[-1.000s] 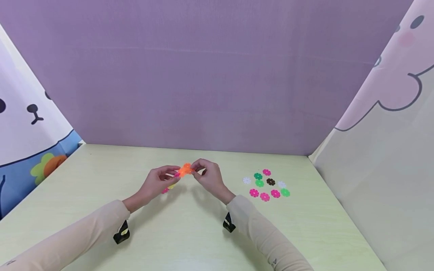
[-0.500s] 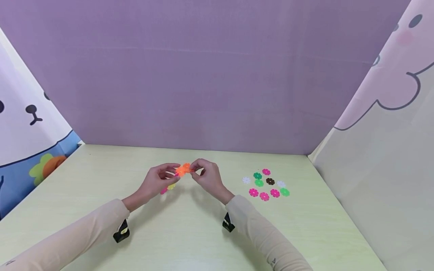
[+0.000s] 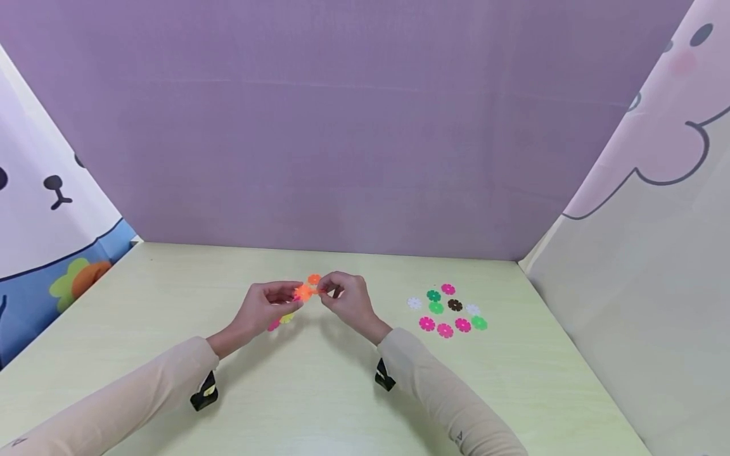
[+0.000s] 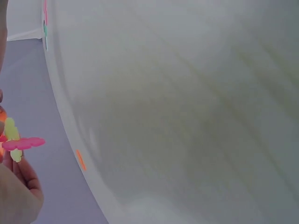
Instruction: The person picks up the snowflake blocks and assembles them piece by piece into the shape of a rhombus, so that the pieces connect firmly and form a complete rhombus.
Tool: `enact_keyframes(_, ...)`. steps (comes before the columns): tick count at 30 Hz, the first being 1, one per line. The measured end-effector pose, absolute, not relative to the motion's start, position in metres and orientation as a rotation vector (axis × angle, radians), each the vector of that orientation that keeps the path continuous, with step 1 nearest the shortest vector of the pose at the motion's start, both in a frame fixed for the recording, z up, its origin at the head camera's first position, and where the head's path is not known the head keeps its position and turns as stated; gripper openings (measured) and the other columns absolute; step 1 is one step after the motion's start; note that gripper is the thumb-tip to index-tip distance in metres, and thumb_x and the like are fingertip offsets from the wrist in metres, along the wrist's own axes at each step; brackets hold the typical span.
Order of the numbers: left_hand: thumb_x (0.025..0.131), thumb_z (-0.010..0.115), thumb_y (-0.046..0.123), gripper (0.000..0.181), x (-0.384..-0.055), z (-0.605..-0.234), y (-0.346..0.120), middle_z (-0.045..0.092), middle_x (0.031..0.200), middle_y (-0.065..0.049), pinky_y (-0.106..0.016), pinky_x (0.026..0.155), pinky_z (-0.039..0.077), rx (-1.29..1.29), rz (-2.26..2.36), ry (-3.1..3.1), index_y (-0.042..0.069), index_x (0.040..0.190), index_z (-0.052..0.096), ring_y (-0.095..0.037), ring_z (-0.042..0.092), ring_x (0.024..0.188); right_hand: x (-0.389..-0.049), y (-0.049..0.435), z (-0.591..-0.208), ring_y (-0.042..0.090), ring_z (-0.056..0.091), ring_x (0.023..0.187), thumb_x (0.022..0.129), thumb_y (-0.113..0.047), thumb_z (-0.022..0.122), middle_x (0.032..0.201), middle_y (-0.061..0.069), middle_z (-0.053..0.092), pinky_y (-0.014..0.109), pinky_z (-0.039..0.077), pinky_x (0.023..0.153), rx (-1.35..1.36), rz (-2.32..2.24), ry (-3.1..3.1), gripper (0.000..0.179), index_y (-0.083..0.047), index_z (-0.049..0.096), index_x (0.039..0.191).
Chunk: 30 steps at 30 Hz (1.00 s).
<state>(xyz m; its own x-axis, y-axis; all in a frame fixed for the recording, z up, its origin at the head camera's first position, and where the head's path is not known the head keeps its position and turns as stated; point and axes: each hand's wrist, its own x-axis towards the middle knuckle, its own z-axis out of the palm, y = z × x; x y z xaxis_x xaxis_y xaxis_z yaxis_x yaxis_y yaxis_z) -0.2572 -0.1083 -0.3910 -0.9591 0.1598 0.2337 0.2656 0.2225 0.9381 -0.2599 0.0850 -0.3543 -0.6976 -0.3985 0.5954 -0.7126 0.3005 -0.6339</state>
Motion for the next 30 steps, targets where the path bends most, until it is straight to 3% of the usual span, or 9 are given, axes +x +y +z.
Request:
enact_keyframes(11,0.074,0.075,0.009,0.037,-0.255,-0.392,-0.110,0.069,0.093,-0.017,-0.018,0.064,0.052,-0.416,-1.789,-2.377,0.003,0.109,0.066,-0.019,0.064,0.077,-0.259,0.084,-0.352,0.032,0.063,0.064,0.072,0.017,0.063,0.075,0.022,0.067,0.043,0.054,0.059,1.056,1.334,-2.211,0.009,0.011,0.063,0.078)
enact_keyframes(17,0.074,0.074,0.008,0.037,-0.254,-0.391,-0.110,0.069,0.091,-0.017,-0.017,0.062,0.051,-0.430,-1.776,-2.395,0.002,0.109,0.066,-0.018,0.064,0.075,-0.258,0.084,-0.351,0.031,0.063,0.063,0.072,0.017,0.062,0.075,0.022,0.067,0.042,0.054,0.059,1.081,1.311,-2.218,0.009,0.011,0.064,0.079)
enact_keyframes(25,0.076,0.070,0.000,0.035,-0.238,-0.370,-0.108,0.067,0.095,-0.024,-0.018,0.060,0.050,-0.479,-1.724,-2.426,-0.007,0.110,0.063,-0.031,0.064,0.079,-0.258,0.085,-0.350,0.030,0.063,0.063,0.071,0.019,0.062,0.075,0.022,0.067,0.041,0.055,0.059,1.140,1.264,-2.224,0.011,0.011,0.064,0.079)
enact_keyframes(30,0.076,0.069,-0.001,0.035,-0.233,-0.364,-0.108,0.066,0.100,-0.025,-0.017,0.061,0.051,-0.492,-1.717,-2.439,-0.008,0.110,0.062,-0.033,0.064,0.081,-0.258,0.084,-0.349,0.030,0.063,0.062,0.071,0.019,0.062,0.076,0.022,0.067,0.040,0.055,0.058,1.154,1.246,-2.231,0.011,0.011,0.064,0.079)
